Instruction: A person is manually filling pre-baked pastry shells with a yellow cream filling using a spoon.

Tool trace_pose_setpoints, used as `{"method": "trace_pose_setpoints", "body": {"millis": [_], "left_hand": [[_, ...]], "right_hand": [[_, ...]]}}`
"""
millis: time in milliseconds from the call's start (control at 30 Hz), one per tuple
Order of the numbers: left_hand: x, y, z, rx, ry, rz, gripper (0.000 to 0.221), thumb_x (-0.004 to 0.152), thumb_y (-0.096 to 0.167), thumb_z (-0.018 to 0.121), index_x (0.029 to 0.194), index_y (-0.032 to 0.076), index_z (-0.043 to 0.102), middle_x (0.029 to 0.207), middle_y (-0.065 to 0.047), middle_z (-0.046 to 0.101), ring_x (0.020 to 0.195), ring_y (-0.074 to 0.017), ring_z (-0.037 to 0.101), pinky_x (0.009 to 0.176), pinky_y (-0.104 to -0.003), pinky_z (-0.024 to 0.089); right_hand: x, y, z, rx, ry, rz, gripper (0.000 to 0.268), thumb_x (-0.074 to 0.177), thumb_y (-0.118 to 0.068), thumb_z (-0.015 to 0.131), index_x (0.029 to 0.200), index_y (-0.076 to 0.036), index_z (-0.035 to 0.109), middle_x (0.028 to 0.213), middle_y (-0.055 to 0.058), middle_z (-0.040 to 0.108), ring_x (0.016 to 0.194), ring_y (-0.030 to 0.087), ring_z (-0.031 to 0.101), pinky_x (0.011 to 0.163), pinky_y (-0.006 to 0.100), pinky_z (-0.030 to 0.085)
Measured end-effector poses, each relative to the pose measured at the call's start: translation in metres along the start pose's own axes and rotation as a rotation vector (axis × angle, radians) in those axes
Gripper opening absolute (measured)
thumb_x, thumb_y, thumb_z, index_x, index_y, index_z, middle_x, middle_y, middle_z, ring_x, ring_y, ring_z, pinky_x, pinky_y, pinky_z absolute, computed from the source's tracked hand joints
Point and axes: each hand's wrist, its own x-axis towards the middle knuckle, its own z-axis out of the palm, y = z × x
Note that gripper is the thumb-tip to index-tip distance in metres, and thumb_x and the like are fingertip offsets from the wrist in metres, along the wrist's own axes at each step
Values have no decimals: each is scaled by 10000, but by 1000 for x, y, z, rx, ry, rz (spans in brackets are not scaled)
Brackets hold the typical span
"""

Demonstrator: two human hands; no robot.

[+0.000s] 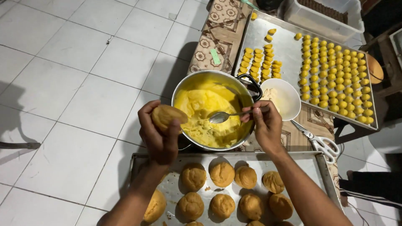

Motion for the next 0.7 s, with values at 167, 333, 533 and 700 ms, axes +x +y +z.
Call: {"method": "trace_pose_setpoints", "body": {"millis": [167, 333, 533, 700], "left_hand": [[-13, 24, 14, 72, -235, 111, 663, 819, 483, 731, 1263, 18, 569, 993, -217, 669, 893, -408, 705, 784, -483, 579], [-2, 25, 18, 129, -337, 72, 612, 863, 451, 690, 1290, 40, 537, 1026, -236, 669, 936, -463, 695, 812, -515, 560], [4, 33, 5, 231, -377, 61, 611, 839, 469, 682, 1273, 67, 527, 971, -233, 691, 903, -476, 711, 804, -534, 557], [1, 27, 8, 262, -378, 78, 616, 821, 454, 703, 1286, 93, 522, 992, -230, 709, 907, -474, 719, 790, -544, 552]], "right_hand": [[-3, -5, 2, -1, 29, -13, 110, 1094, 8, 402, 1116, 67, 491, 961, 262, 714, 753, 265, 739, 704, 360, 633], [-3, -4, 0, -45, -12, -33, 106, 1076, 24, 427, 1093, 72, 520, 969, 265, 725, 751, 266, 747, 700, 374, 637], [1, -7, 0, -160, -54, -163, 96, 1037, 82, 475, 1001, 74, 564, 928, 231, 749, 703, 245, 753, 681, 370, 622], [-1, -6, -3, -209, -79, -193, 88, 1021, 82, 498, 964, 75, 564, 906, 228, 753, 682, 249, 752, 673, 379, 626]]}}
